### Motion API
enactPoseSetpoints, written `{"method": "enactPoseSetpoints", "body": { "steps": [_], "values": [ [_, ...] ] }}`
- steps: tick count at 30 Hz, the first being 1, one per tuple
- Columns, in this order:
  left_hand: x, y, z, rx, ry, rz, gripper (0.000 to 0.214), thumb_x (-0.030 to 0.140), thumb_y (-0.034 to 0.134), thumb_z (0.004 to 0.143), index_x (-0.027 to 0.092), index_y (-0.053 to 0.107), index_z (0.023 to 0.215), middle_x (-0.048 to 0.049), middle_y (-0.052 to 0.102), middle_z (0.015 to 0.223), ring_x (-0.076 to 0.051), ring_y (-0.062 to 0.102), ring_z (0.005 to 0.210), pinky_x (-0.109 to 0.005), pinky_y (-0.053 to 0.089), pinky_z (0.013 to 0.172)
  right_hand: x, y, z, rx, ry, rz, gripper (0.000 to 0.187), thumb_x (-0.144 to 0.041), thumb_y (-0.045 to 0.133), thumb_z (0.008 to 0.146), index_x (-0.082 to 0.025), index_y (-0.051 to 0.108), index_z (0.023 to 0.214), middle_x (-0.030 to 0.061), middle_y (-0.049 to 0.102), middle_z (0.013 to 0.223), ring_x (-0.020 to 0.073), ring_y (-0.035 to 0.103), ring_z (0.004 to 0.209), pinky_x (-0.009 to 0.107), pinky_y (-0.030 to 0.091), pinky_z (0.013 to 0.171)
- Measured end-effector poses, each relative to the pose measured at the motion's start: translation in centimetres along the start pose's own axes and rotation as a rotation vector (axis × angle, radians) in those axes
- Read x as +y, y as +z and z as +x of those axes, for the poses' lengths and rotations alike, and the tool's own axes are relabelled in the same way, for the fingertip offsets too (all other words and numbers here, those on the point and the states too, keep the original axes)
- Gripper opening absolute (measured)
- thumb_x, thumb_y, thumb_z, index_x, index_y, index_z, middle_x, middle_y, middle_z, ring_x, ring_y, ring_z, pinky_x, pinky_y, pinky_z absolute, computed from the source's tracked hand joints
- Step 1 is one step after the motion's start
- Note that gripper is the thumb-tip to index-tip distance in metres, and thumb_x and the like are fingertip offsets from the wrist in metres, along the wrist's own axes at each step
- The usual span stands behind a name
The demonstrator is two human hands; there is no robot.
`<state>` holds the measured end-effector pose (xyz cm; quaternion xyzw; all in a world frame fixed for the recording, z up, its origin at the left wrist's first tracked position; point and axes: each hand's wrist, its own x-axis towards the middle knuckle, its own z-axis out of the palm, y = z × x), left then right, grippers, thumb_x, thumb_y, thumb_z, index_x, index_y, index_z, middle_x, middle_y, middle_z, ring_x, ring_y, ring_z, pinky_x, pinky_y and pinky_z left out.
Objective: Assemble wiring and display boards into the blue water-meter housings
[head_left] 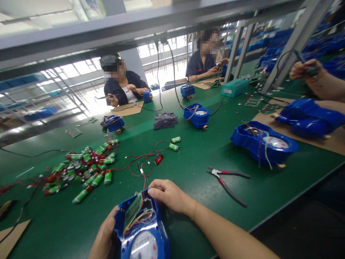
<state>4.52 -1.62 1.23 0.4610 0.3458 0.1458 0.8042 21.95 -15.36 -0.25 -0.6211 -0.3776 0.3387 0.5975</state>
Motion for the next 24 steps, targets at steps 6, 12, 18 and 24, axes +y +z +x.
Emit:
{"method": "enactPoseSetpoints", "body": {
  "steps": [6, 12, 18, 24],
  "values": [
    [-0.05, -0.04, 0.02, 0.001, 0.005, -0.003, 0.056, 0.055, 0.071, 0.072, 0.017, 0.070, 0.114, -0.0135, 0.074, 0.109, -0.042, 0.061, 0.112, -0.052, 0.047, 0.100, 0.05, -0.01, 0.02, 0.005, -0.008, 0.000, 0.033, -0.048, 0.057, 0.088, -0.016, 0.067, 0.089, -0.0032, 0.051, 0.064, 0.0101, 0.041, 0.057, 0.020, 0.033, 0.053],
    [0.00, -0.21, 0.14, 0.016, -0.012, -0.008, 0.061, 0.056, 0.074, 0.069, 0.017, 0.070, 0.116, -0.0136, 0.075, 0.104, -0.044, 0.060, 0.113, -0.054, 0.046, 0.101, -0.09, -0.02, -0.04, 0.011, -0.002, -0.023, 0.033, -0.048, 0.057, 0.088, -0.017, 0.067, 0.088, -0.0037, 0.050, 0.063, 0.0102, 0.041, 0.056, 0.021, 0.033, 0.053],
    [-0.05, -0.41, 0.14, -0.003, -0.006, 0.012, 0.055, 0.056, 0.070, 0.073, 0.020, 0.070, 0.115, -0.0132, 0.075, 0.105, -0.041, 0.059, 0.115, -0.050, 0.046, 0.102, -0.07, -0.03, -0.07, 0.016, -0.016, -0.020, 0.034, -0.048, 0.057, 0.088, -0.016, 0.067, 0.088, -0.0038, 0.050, 0.063, 0.0099, 0.041, 0.056, 0.021, 0.032, 0.053],
    [-0.01, -0.22, -0.10, 0.007, 0.001, -0.011, 0.056, 0.055, 0.071, 0.072, 0.020, 0.070, 0.115, -0.0124, 0.076, 0.102, -0.042, 0.060, 0.114, -0.052, 0.047, 0.101, -0.22, 0.00, -0.05, 0.022, -0.030, -0.046, 0.034, -0.048, 0.055, 0.089, -0.016, 0.067, 0.086, -0.0041, 0.050, 0.062, 0.0100, 0.041, 0.056, 0.021, 0.032, 0.053]
  ]
}}
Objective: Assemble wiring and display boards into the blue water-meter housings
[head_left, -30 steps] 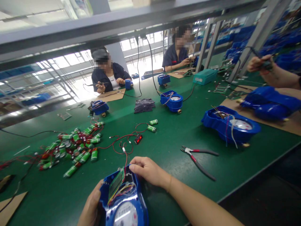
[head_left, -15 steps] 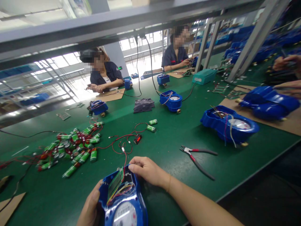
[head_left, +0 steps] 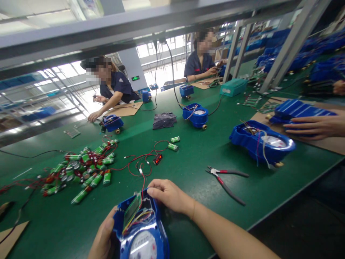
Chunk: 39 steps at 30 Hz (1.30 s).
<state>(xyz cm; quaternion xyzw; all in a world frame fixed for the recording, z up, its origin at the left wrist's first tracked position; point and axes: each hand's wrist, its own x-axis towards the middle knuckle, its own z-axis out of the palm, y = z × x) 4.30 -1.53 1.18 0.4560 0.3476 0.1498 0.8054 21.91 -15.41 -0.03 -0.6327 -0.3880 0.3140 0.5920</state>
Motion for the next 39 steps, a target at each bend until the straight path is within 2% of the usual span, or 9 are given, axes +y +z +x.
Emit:
{"method": "enactPoseSetpoints", "body": {
  "steps": [7, 15, 22, 32, 39],
  "values": [
    [-0.1, 0.1, 0.0, 0.007, 0.001, 0.033, 0.056, 0.057, 0.066, 0.075, 0.019, 0.068, 0.116, -0.0122, 0.077, 0.098, -0.043, 0.058, 0.116, -0.054, 0.045, 0.102, 0.0, 0.0, 0.0, 0.001, -0.007, -0.001, 0.034, -0.048, 0.054, 0.089, -0.016, 0.067, 0.087, -0.0035, 0.051, 0.064, 0.0102, 0.042, 0.056, 0.021, 0.033, 0.054],
    [0.1, 0.4, -0.2, 0.000, 0.005, 0.027, 0.053, 0.054, 0.064, 0.078, 0.018, 0.068, 0.116, -0.0114, 0.077, 0.097, -0.041, 0.059, 0.116, -0.051, 0.045, 0.103, -0.1, 0.0, -0.1, -0.005, 0.000, 0.009, 0.033, -0.047, 0.055, 0.089, -0.016, 0.066, 0.086, -0.0036, 0.051, 0.063, 0.0101, 0.041, 0.056, 0.021, 0.033, 0.053],
    [0.2, 0.6, -0.2, 0.012, 0.024, 0.044, 0.060, 0.056, 0.069, 0.073, 0.017, 0.067, 0.119, -0.0131, 0.076, 0.100, -0.042, 0.061, 0.113, -0.052, 0.047, 0.100, 0.0, 0.0, -0.1, 0.004, -0.016, -0.008, 0.033, -0.047, 0.054, 0.090, -0.016, 0.066, 0.087, -0.0035, 0.052, 0.064, 0.0101, 0.043, 0.057, 0.021, 0.033, 0.053],
    [0.0, 0.2, -0.1, 0.037, 0.014, 0.059, 0.065, 0.056, 0.071, 0.070, 0.017, 0.065, 0.121, -0.0119, 0.077, 0.095, -0.039, 0.070, 0.095, -0.050, 0.052, 0.094, 0.2, 0.1, 0.0, 0.003, -0.013, 0.001, 0.035, -0.049, 0.054, 0.089, -0.016, 0.066, 0.086, -0.0030, 0.051, 0.064, 0.0112, 0.044, 0.058, 0.022, 0.032, 0.053],
    [-0.3, -0.8, 0.5, 0.024, -0.018, 0.044, 0.066, 0.058, 0.070, 0.070, 0.017, 0.065, 0.122, -0.0128, 0.077, 0.094, -0.041, 0.069, 0.096, -0.053, 0.053, 0.092, 0.2, 0.0, 0.1, 0.001, 0.001, 0.027, 0.034, -0.048, 0.054, 0.089, -0.016, 0.065, 0.086, -0.0027, 0.051, 0.064, 0.0112, 0.044, 0.058, 0.022, 0.032, 0.053]
  ]
}}
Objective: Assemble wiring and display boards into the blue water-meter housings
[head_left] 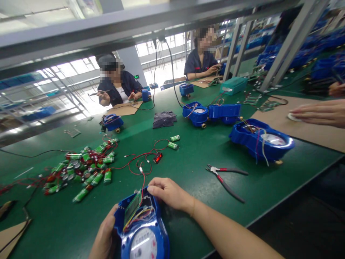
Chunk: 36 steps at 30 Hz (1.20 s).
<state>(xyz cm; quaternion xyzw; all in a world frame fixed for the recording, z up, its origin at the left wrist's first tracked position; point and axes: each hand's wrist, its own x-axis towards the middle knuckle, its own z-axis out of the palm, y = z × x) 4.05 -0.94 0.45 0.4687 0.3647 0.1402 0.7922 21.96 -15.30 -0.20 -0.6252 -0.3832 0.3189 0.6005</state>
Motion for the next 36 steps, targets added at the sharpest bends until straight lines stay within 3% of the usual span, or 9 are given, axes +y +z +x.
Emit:
{"method": "enactPoseSetpoints", "body": {
  "steps": [15, 21, 25, 29, 36],
  "values": [
    [-0.5, 0.7, -0.4, 0.150, 0.155, 0.112, 0.072, 0.070, 0.067, 0.065, 0.018, 0.068, 0.115, -0.0115, 0.076, 0.100, -0.042, 0.065, 0.104, -0.052, 0.051, 0.095, -0.4, 0.0, -0.3, 0.003, -0.003, -0.060, 0.037, -0.050, 0.051, 0.090, -0.017, 0.064, 0.084, -0.0020, 0.053, 0.064, 0.0124, 0.049, 0.060, 0.021, 0.034, 0.053],
    [-0.8, 0.8, -0.2, 0.233, 0.200, -0.005, 0.065, 0.069, 0.068, 0.065, 0.019, 0.072, 0.106, -0.0109, 0.077, 0.098, -0.040, 0.058, 0.117, -0.050, 0.051, 0.097, 0.2, -0.1, -0.1, -0.001, -0.052, -0.040, 0.046, -0.052, 0.037, 0.097, -0.018, 0.052, 0.069, -0.0022, 0.053, 0.060, 0.0131, 0.055, 0.057, 0.023, 0.039, 0.057],
    [-0.2, 2.4, -0.5, 0.142, 0.188, -0.102, 0.068, 0.072, 0.067, 0.062, 0.015, 0.074, 0.099, -0.0135, 0.077, 0.095, -0.042, 0.060, 0.113, -0.053, 0.050, 0.097, 0.3, 0.0, 0.0, 0.081, -0.043, -0.073, 0.046, -0.046, 0.033, 0.099, -0.017, 0.063, 0.079, -0.0020, 0.055, 0.058, 0.0138, 0.057, 0.056, 0.024, 0.040, 0.059],
    [0.3, 3.5, -1.0, 0.181, 0.202, -0.043, 0.067, 0.070, 0.066, 0.067, 0.016, 0.071, 0.106, -0.0123, 0.076, 0.099, -0.040, 0.064, 0.107, -0.051, 0.050, 0.097, 0.2, 0.0, 0.2, 0.195, -0.010, -0.116, 0.053, -0.047, 0.031, 0.100, -0.016, 0.070, 0.083, -0.0020, 0.055, 0.052, 0.0140, 0.058, 0.055, 0.025, 0.041, 0.063],
    [0.3, 2.3, -0.6, 0.215, 0.195, 0.135, 0.070, 0.077, 0.056, 0.070, 0.018, 0.070, 0.105, -0.0109, 0.077, 0.094, -0.036, 0.068, 0.101, -0.047, 0.054, 0.091, 0.1, -0.3, 0.2, 0.275, 0.029, -0.147, 0.050, -0.044, 0.035, 0.101, -0.015, 0.071, 0.081, -0.0021, 0.056, 0.052, 0.0133, 0.058, 0.056, 0.023, 0.040, 0.063]
  ]
}}
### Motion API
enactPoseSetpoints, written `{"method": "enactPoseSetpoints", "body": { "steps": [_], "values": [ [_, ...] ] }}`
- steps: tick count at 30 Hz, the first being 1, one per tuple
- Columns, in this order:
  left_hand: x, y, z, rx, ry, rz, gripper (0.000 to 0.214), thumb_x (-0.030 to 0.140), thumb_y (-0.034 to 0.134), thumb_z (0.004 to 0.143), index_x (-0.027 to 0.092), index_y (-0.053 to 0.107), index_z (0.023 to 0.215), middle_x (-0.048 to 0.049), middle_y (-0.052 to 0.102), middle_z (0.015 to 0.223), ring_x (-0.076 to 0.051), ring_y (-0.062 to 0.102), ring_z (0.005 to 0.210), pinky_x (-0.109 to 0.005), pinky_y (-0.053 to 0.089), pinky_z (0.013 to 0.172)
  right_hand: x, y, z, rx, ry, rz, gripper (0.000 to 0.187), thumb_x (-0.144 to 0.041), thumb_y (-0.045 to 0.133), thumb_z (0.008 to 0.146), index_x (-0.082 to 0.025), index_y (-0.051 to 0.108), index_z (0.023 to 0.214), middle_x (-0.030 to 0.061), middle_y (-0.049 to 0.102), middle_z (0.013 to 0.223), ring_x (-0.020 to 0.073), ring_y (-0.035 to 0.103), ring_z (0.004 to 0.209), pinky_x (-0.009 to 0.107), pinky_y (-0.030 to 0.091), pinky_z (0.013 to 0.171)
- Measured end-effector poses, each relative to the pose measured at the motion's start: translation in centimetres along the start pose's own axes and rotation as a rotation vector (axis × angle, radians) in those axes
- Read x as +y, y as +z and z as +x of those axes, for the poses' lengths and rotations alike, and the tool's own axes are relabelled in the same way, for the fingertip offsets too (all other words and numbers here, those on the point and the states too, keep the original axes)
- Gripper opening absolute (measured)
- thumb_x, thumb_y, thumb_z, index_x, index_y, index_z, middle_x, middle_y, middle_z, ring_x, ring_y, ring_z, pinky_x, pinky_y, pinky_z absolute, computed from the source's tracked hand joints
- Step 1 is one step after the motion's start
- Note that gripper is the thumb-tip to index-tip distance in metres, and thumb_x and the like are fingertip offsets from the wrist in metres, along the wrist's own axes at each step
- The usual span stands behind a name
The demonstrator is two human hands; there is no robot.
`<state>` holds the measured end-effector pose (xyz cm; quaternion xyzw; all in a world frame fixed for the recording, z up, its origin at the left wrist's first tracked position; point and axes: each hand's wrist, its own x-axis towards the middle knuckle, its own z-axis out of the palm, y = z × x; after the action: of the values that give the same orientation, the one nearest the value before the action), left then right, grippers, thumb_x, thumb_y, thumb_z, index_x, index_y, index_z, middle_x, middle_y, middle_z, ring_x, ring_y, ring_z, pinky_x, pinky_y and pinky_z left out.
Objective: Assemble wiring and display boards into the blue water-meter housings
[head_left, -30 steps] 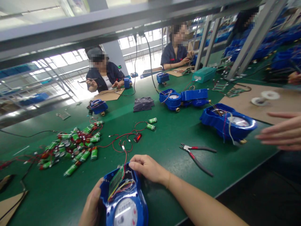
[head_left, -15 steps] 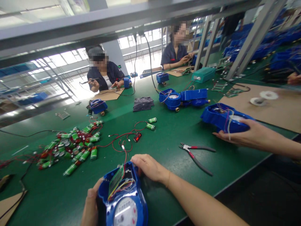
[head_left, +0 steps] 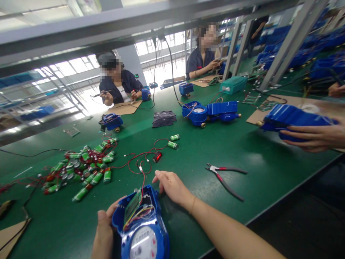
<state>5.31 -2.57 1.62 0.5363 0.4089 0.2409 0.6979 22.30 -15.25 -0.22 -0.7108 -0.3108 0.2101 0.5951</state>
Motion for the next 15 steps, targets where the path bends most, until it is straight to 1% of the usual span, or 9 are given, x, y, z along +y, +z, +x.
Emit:
{"method": "enactPoseSetpoints", "body": {
  "steps": [5, 8, 11, 15],
  "values": [
    [-0.04, -0.73, 0.39, 0.060, -0.013, 0.158, 0.076, 0.080, 0.047, 0.074, 0.018, 0.068, 0.111, -0.0101, 0.078, 0.091, -0.035, 0.071, 0.089, -0.044, 0.057, 0.080, -0.03, -0.11, 0.05, 0.015, 0.019, 0.001, 0.047, -0.041, 0.038, 0.101, -0.015, 0.071, 0.081, -0.0026, 0.055, 0.052, 0.0125, 0.056, 0.055, 0.023, 0.039, 0.062],
    [0.25, -0.87, 0.47, 0.124, -0.011, 0.317, 0.077, 0.080, 0.039, 0.077, 0.017, 0.070, 0.109, -0.0095, 0.078, 0.083, -0.034, 0.072, 0.083, -0.042, 0.056, 0.077, 0.05, -0.08, 0.11, 0.016, 0.025, 0.008, 0.047, -0.042, 0.038, 0.101, -0.015, 0.071, 0.081, -0.0026, 0.055, 0.052, 0.0125, 0.056, 0.054, 0.023, 0.040, 0.062],
    [0.56, -0.82, 0.54, 0.141, 0.001, 0.405, 0.076, 0.079, 0.034, 0.080, 0.018, 0.072, 0.103, -0.0094, 0.077, 0.078, -0.033, 0.071, 0.081, -0.042, 0.054, 0.083, 0.13, -0.04, 0.16, 0.016, 0.027, 0.006, 0.046, -0.042, 0.039, 0.101, -0.015, 0.071, 0.081, -0.0025, 0.055, 0.052, 0.0125, 0.056, 0.054, 0.023, 0.039, 0.060],
    [0.71, -0.73, 0.59, 0.120, 0.025, 0.436, 0.073, 0.076, 0.032, 0.083, 0.019, 0.073, 0.100, -0.0096, 0.077, 0.081, -0.034, 0.070, 0.088, -0.043, 0.050, 0.091, 0.14, -0.03, 0.19, 0.019, 0.028, 0.003, 0.045, -0.040, 0.040, 0.100, -0.014, 0.071, 0.080, -0.0027, 0.055, 0.052, 0.0123, 0.056, 0.054, 0.023, 0.039, 0.060]
  ]
}}
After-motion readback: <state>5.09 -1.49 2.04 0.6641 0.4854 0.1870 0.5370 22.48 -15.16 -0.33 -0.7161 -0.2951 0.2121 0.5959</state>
